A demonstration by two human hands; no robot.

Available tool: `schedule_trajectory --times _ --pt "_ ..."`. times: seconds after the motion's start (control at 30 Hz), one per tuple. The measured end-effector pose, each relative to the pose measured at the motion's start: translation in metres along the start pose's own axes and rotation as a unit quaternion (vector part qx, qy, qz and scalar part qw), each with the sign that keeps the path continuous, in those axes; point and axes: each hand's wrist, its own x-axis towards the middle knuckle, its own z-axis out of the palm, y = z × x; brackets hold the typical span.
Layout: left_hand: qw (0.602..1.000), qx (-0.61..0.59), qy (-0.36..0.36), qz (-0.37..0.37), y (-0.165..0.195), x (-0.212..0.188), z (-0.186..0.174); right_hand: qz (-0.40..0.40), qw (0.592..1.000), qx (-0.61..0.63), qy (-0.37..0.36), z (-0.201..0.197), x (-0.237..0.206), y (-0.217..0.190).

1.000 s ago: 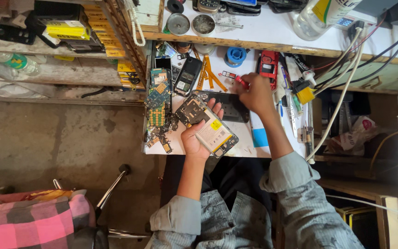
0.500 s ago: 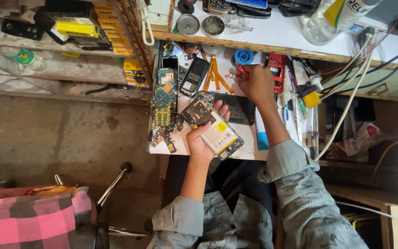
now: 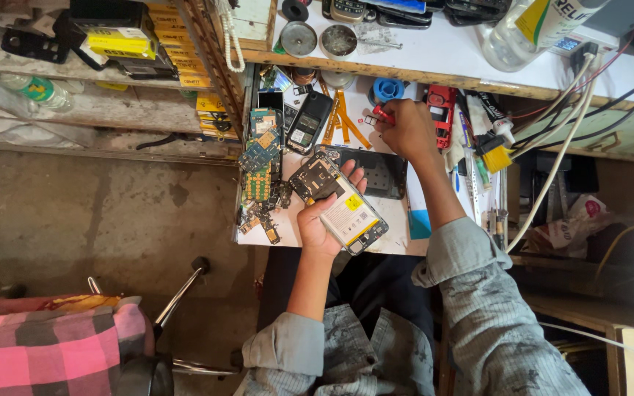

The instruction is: The person sits at a repair bench and disassembles a smartphone. They first handle the phone and its back cover, then use a pry tool to open the casing, and later use a screwdriver to work on the exposed internal components including the battery area, manipulating the opened phone body on the bench.

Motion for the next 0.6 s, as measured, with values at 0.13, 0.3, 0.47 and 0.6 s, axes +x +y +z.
schedule_trajectory --times 0.13,0.3,0.47,0.6 --pt "1.0 0.002 -0.003 -0.001 0.0 0.0 0.0 -0.001 1.0 0.012 -0.002 0.0 0.0 0.001" --pt "1.0 0.004 -0.008 -0.001 0.0 0.0 0.001 0.016 0.999 0.035 -0.002 -0.004 0.001 -0.004" --pt "1.0 -0.001 -0.011 -0.006 0.0 0.0 0.002 0.004 0.999 0.037 0.004 -0.008 0.001 -0.01" --pt "1.0 0.005 -0.02 -0.002 0.001 0.0 0.003 -0.009 0.999 0.048 0.017 -0.007 -0.001 -0.011"
